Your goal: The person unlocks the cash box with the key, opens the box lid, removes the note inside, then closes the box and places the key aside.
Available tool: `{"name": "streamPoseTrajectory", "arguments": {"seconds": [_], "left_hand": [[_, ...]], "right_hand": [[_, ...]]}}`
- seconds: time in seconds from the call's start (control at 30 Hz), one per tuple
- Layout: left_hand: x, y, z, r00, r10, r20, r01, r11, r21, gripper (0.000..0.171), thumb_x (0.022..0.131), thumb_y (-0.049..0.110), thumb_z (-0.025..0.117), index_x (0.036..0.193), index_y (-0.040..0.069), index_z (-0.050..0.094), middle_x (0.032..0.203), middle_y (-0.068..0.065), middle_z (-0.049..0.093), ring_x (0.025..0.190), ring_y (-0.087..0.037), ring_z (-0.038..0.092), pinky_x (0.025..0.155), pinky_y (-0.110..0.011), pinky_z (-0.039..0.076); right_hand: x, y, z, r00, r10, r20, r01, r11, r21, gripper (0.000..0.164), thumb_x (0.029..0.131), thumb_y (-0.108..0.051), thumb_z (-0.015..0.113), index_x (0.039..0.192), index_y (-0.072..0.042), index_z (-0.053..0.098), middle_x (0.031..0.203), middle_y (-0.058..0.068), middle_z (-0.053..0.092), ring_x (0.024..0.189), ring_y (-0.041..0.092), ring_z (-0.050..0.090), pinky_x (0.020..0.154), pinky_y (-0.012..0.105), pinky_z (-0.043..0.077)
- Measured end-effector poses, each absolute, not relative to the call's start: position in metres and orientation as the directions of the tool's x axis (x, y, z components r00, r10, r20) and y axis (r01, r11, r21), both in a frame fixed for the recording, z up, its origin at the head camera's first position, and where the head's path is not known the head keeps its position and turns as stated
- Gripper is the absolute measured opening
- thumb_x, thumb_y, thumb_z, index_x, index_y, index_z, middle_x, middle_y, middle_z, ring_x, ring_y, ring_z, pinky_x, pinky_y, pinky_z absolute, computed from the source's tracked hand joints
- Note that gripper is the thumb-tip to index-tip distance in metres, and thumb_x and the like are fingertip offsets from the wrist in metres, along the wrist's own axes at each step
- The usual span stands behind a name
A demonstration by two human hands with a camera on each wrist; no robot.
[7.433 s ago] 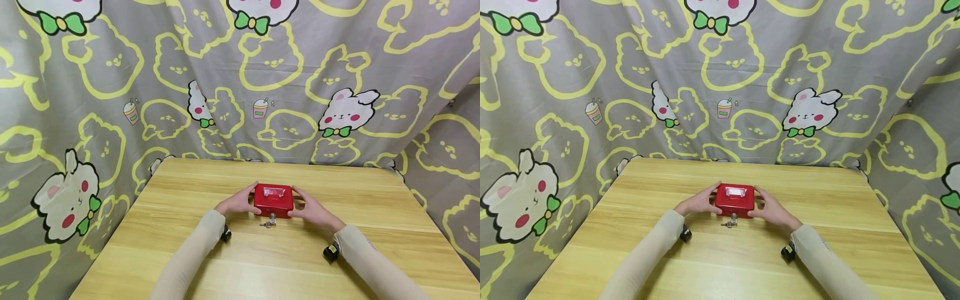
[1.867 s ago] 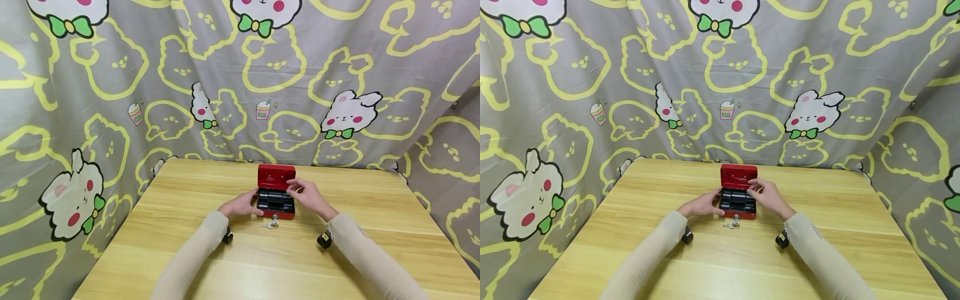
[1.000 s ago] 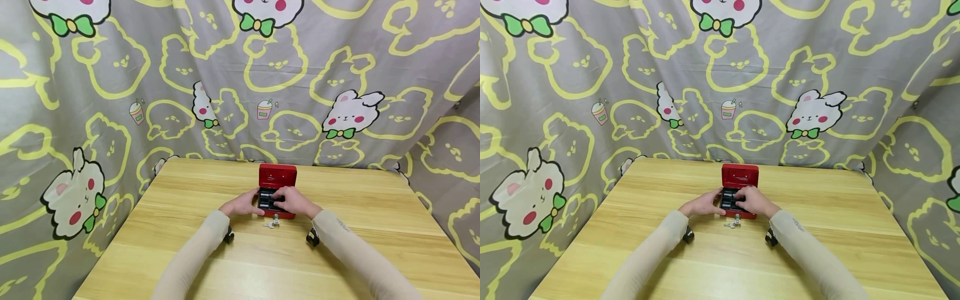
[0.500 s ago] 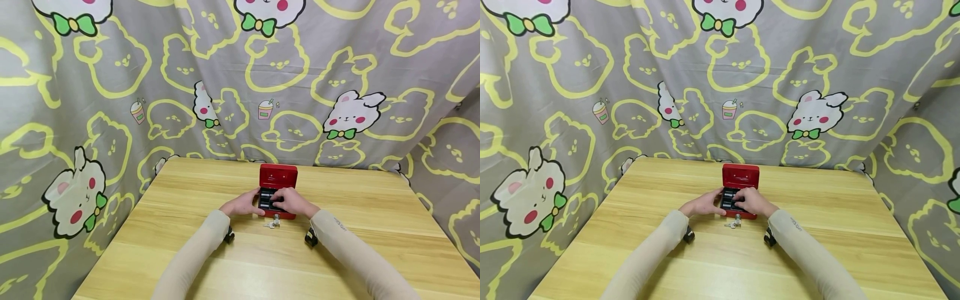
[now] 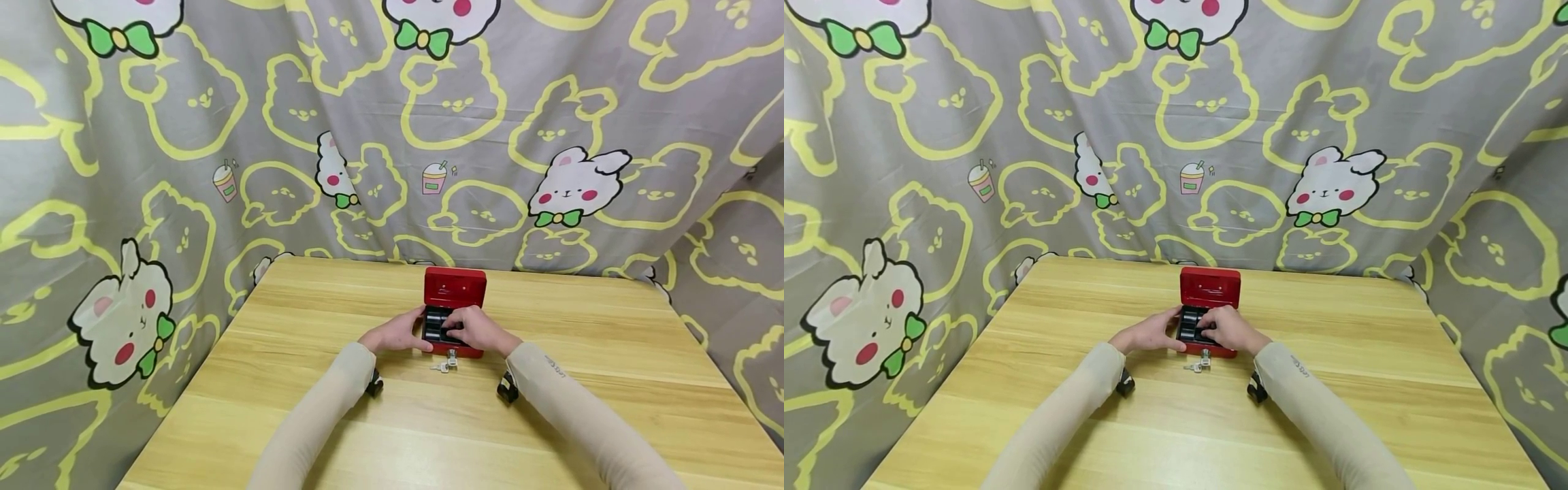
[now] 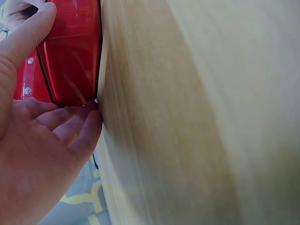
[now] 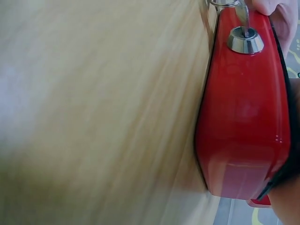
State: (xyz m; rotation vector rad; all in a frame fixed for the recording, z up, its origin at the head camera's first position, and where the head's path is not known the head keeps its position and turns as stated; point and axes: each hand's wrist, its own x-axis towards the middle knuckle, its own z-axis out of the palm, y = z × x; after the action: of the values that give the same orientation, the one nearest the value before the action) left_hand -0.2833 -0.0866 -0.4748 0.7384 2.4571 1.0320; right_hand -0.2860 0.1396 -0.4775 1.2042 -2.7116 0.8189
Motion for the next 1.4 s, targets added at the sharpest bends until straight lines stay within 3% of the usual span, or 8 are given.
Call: {"name": "streamPoseTrajectory", "arguments": {"seconds": [0.3,1.0,1.4], "left_hand": [[-0.285,-0.087,-0.475,-0.788,0.600,-0.137,0.321,0.590,0.741,0.089,0.079,0.031,0.078,0.149,0.015,0.026,0.144,-0.002,0.039,0.129,-0.013,0.036,0.108,-0.034,0.027],[-0.285,-0.088,-0.476,-0.789,0.601,-0.126,0.332,0.591,0.735,0.094,0.077,0.033,0.079,0.150,0.010,0.022,0.141,-0.006,0.043,0.128,-0.015,0.038,0.108,-0.033,0.028],[-0.281,-0.087,-0.473,-0.805,0.567,-0.173,0.269,0.610,0.746,0.102,0.078,0.040,0.077,0.153,0.011,0.014,0.150,-0.007,0.031,0.136,-0.021,0.029,0.110,-0.039,0.025]], "right_hand": [[-0.288,0.142,-0.474,-0.679,-0.651,0.339,-0.724,0.519,-0.454,0.011,0.078,-0.004,0.076,0.087,-0.011,0.076,0.085,-0.001,0.069,0.080,0.014,0.064,0.074,0.035,0.054],[-0.284,0.150,-0.450,-0.659,-0.659,0.363,-0.740,0.480,-0.471,0.011,0.079,-0.003,0.075,0.088,-0.009,0.076,0.084,-0.002,0.068,0.077,0.011,0.063,0.070,0.030,0.053],[-0.273,0.173,-0.431,-0.629,-0.677,0.382,-0.772,0.483,-0.414,0.013,0.079,-0.001,0.075,0.089,-0.009,0.076,0.084,-0.003,0.067,0.075,0.010,0.063,0.068,0.030,0.053]]}}
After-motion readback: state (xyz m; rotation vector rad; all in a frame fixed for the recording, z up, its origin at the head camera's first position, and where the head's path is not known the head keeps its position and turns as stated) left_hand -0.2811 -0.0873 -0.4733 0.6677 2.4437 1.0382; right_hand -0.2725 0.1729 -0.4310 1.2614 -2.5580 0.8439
